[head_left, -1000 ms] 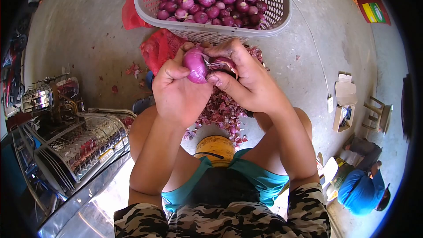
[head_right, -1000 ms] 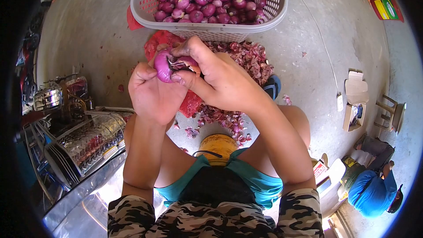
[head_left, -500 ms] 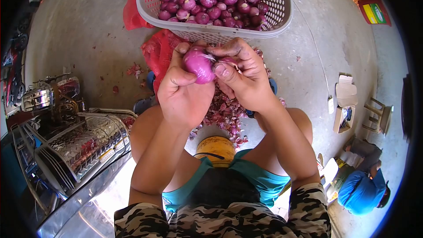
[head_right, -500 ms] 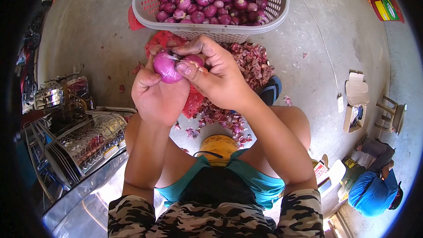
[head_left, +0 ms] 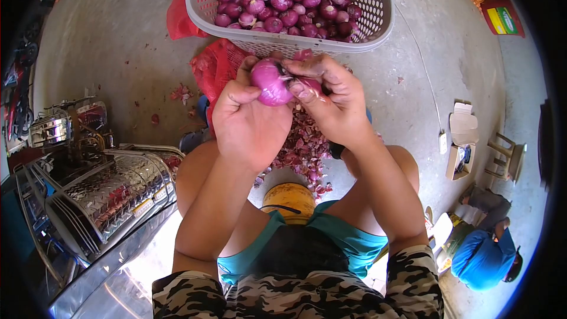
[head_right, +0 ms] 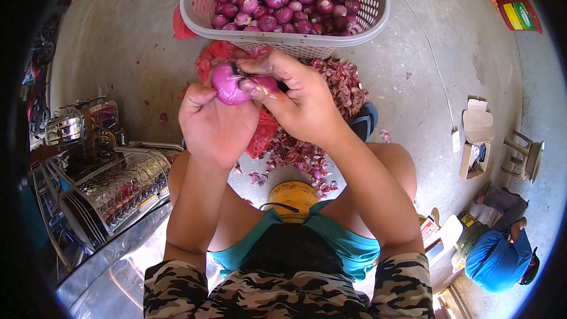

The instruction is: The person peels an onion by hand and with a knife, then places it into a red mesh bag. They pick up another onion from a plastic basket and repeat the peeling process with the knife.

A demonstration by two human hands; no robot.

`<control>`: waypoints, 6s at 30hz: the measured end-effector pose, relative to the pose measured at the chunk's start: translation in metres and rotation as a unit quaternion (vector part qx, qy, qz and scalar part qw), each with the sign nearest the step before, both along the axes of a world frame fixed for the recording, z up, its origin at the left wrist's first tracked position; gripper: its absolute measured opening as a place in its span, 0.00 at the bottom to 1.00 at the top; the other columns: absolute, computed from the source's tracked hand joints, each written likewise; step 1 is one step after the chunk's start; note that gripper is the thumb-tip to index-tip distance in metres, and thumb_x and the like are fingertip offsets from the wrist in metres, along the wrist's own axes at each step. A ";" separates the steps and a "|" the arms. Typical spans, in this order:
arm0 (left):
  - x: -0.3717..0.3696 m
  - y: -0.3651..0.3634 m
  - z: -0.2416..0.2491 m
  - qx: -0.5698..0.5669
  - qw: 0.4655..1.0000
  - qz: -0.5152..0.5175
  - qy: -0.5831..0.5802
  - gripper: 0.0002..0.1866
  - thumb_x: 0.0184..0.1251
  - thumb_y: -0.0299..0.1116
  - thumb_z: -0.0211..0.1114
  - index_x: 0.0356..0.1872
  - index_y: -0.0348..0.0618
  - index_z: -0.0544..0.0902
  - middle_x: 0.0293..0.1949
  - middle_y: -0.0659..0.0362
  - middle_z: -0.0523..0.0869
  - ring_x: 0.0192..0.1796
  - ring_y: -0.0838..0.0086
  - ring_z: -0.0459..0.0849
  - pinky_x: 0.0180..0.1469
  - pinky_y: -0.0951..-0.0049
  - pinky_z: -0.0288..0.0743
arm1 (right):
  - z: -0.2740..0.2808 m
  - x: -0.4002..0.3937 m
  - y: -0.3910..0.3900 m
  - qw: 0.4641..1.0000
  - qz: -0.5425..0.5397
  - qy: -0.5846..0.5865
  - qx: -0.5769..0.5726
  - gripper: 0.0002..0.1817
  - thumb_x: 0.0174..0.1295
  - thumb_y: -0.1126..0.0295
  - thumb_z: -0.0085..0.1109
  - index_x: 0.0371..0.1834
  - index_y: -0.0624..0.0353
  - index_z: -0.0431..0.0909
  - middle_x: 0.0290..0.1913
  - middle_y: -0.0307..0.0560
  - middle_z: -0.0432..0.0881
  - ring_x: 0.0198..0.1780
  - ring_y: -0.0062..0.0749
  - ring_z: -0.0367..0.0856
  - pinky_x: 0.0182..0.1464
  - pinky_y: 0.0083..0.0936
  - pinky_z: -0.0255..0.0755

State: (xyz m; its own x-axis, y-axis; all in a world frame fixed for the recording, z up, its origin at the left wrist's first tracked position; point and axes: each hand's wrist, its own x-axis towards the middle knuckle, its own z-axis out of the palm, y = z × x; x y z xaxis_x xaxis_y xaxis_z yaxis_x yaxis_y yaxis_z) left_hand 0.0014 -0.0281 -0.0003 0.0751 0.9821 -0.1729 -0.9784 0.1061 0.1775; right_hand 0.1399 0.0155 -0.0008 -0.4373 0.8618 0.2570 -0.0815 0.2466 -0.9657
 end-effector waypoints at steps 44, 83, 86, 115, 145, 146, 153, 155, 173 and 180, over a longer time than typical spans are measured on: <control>-0.040 0.050 0.020 -0.068 0.715 -0.133 0.683 0.19 0.64 0.35 0.64 0.54 0.41 0.75 0.41 0.58 0.83 0.38 0.78 0.81 0.40 0.79 0.73 | 0.005 0.021 0.007 0.892 0.014 -0.448 0.059 0.18 0.61 0.59 0.55 0.42 0.65 0.69 0.28 0.62 0.80 0.34 0.59 0.80 0.35 0.50 0.72; -0.108 0.001 0.034 0.130 0.583 -0.263 0.758 0.12 0.61 0.30 0.63 0.45 0.40 0.78 0.40 0.54 0.81 0.45 0.66 0.80 0.49 0.71 0.72 | -0.043 -0.043 -0.014 0.984 0.050 -0.023 -0.169 0.14 0.60 0.72 0.53 0.47 0.67 0.73 0.36 0.53 0.80 0.38 0.33 0.79 0.44 0.31 0.72; -0.107 0.022 -0.015 0.089 0.460 -0.382 0.796 0.16 0.61 0.28 0.62 0.51 0.44 0.78 0.50 0.56 0.81 0.51 0.65 0.80 0.55 0.67 0.72 | -0.014 -0.033 -0.021 0.988 0.068 -0.006 -0.138 0.15 0.60 0.72 0.53 0.50 0.65 0.73 0.37 0.49 0.80 0.38 0.28 0.78 0.45 0.30 0.72; -0.122 0.077 -0.200 0.104 0.096 -0.247 0.959 0.27 0.56 0.30 0.64 0.60 0.47 0.72 0.59 0.59 0.75 0.59 0.72 0.74 0.61 0.73 0.67 | -0.035 -0.036 0.002 0.942 0.061 -0.312 -0.112 0.15 0.54 0.67 0.57 0.40 0.66 0.72 0.25 0.60 0.76 0.30 0.55 0.77 0.35 0.42 0.69; -0.077 0.014 0.041 0.082 0.841 -0.272 0.461 0.30 0.62 0.38 0.59 0.61 0.30 0.65 0.57 0.48 0.74 0.57 0.63 0.76 0.61 0.64 0.68 | -0.028 -0.012 0.023 0.977 -0.014 -0.046 -0.207 0.19 0.71 0.56 0.46 0.56 0.58 0.67 0.30 0.33 0.73 0.27 0.14 0.68 0.29 0.14 0.64; -0.066 0.020 0.040 0.086 0.861 -0.270 0.422 0.30 0.62 0.39 0.58 0.61 0.30 0.65 0.57 0.48 0.74 0.57 0.62 0.76 0.62 0.63 0.67 | -0.018 -0.003 0.025 0.978 -0.006 -0.029 -0.206 0.17 0.71 0.56 0.45 0.54 0.55 0.68 0.28 0.32 0.71 0.24 0.13 0.65 0.25 0.12 0.59; -0.026 0.045 0.015 0.026 0.907 -0.239 0.345 0.23 0.68 0.37 0.51 0.61 0.38 0.67 0.54 0.49 0.76 0.56 0.62 0.77 0.58 0.61 0.70 | -0.003 0.034 0.037 0.985 -0.039 -0.118 -0.116 0.14 0.70 0.59 0.46 0.40 0.60 0.69 0.21 0.40 0.73 0.20 0.22 0.71 0.24 0.22 0.66; -0.019 0.050 0.008 0.002 0.941 -0.207 0.267 0.21 0.68 0.34 0.52 0.60 0.39 0.68 0.52 0.52 0.78 0.56 0.63 0.77 0.59 0.63 0.70 | -0.002 0.034 0.036 0.986 -0.058 -0.146 -0.064 0.13 0.70 0.60 0.46 0.42 0.61 0.69 0.20 0.45 0.74 0.21 0.25 0.74 0.26 0.25 0.68; -0.030 0.058 -0.010 0.172 0.734 0.038 0.656 0.26 0.57 0.14 0.63 0.58 0.35 0.70 0.52 0.55 0.79 0.54 0.74 0.78 0.57 0.74 0.75 | 0.004 0.023 0.025 0.969 -0.052 -0.241 -0.012 0.10 0.66 0.70 0.49 0.48 0.61 0.67 0.23 0.59 0.77 0.28 0.57 0.78 0.30 0.43 0.68; -0.017 0.061 -0.017 0.134 0.821 0.106 0.546 0.23 0.61 0.21 0.64 0.57 0.36 0.69 0.50 0.54 0.79 0.50 0.72 0.80 0.55 0.69 0.77 | -0.003 0.005 0.013 0.979 -0.095 -0.176 -0.026 0.12 0.67 0.71 0.48 0.51 0.60 0.65 0.21 0.58 0.76 0.26 0.57 0.77 0.27 0.41 0.68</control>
State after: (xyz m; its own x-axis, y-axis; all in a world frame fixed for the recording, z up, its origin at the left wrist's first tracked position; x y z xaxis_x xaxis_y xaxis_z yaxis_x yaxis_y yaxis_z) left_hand -0.0153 0.0329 -0.0169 -0.1577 0.9671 0.1999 -0.2132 -0.2310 0.9493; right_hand 0.1445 0.0280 -0.0041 -0.3207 0.9444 0.0723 0.3010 0.1740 -0.9376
